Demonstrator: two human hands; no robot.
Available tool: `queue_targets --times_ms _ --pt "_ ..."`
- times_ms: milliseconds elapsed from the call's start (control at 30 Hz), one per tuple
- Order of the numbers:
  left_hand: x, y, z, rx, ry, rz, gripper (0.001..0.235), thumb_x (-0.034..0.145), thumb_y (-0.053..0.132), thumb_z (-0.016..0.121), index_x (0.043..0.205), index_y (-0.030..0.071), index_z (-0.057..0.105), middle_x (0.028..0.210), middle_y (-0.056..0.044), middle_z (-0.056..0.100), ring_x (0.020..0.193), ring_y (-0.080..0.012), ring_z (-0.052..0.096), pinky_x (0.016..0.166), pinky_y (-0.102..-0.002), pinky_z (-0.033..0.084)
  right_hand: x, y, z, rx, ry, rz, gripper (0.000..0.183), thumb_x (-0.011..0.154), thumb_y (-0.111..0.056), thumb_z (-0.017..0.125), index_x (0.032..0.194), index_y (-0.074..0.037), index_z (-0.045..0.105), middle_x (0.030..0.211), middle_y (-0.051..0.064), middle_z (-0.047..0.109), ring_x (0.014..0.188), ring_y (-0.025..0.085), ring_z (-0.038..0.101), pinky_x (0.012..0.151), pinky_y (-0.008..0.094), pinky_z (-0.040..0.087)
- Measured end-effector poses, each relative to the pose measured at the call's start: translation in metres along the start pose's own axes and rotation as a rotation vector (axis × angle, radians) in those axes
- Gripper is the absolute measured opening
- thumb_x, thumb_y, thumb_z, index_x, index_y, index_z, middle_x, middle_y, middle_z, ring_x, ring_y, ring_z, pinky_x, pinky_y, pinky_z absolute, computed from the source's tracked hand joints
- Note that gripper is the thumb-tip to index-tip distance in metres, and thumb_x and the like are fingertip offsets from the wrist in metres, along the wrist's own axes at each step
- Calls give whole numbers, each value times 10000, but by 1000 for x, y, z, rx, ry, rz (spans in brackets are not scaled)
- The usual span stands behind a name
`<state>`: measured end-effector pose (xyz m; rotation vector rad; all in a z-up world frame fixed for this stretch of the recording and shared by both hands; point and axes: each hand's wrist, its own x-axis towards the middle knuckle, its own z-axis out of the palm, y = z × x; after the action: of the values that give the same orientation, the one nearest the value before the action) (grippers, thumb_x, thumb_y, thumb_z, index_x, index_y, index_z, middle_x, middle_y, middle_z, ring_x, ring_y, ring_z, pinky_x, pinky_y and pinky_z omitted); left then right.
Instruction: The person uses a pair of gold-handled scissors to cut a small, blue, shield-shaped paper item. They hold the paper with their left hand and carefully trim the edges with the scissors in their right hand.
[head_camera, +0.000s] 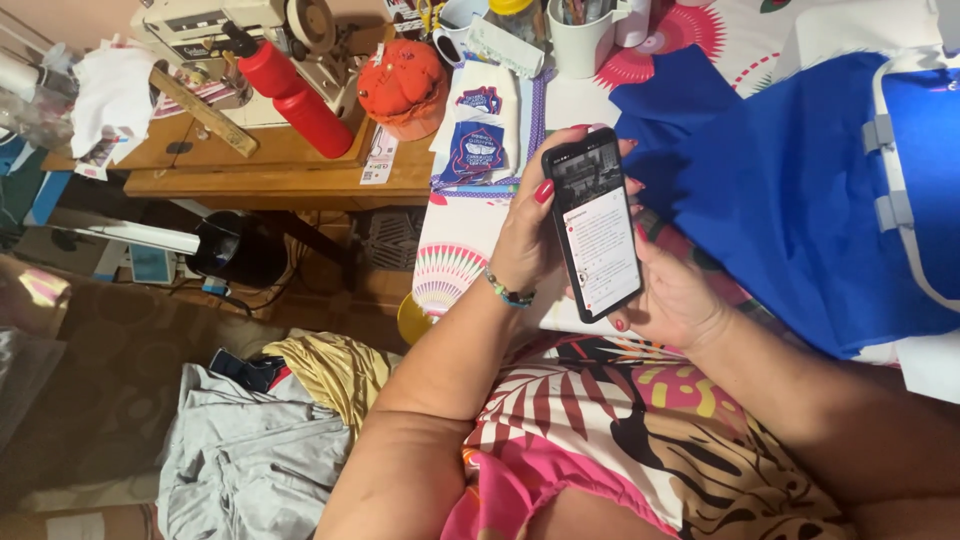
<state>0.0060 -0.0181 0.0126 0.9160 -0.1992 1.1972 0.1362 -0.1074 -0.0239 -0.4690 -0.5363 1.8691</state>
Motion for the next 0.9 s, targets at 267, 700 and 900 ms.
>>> queue_targets --times_ms 267,700,900 --pt "-2 -3 -5 -21 2 -18 610 1040 318 479 1541 3 334 1424 -444 474 1164 -486 662 981 -631 554 -3 -1 3 20 -20 6 406 1054 -438 460 1246 -119 623 1172 205 743 884 385 764 381 350 610" --pt "28 16 5 842 283 -473 954 786 396 753 1555 77 287 1337 -141 585 1109 -226 656 922 -376 587 9 -22 -11 -415 403 -422 516 1013 -428 482 1372 -58 510 1319 191 669 1179 331 681 895 572 633" --pt "42 -20 14 1226 285 -223 699 704 308 859 1272 74 525 1088 -64 699 924 -156 670 847 -288 549 12 -15 -36 -709 406 -455 544 1052 -356 456 1529 -106 380 1593 94 384 1404 248 457 1049 477 547"
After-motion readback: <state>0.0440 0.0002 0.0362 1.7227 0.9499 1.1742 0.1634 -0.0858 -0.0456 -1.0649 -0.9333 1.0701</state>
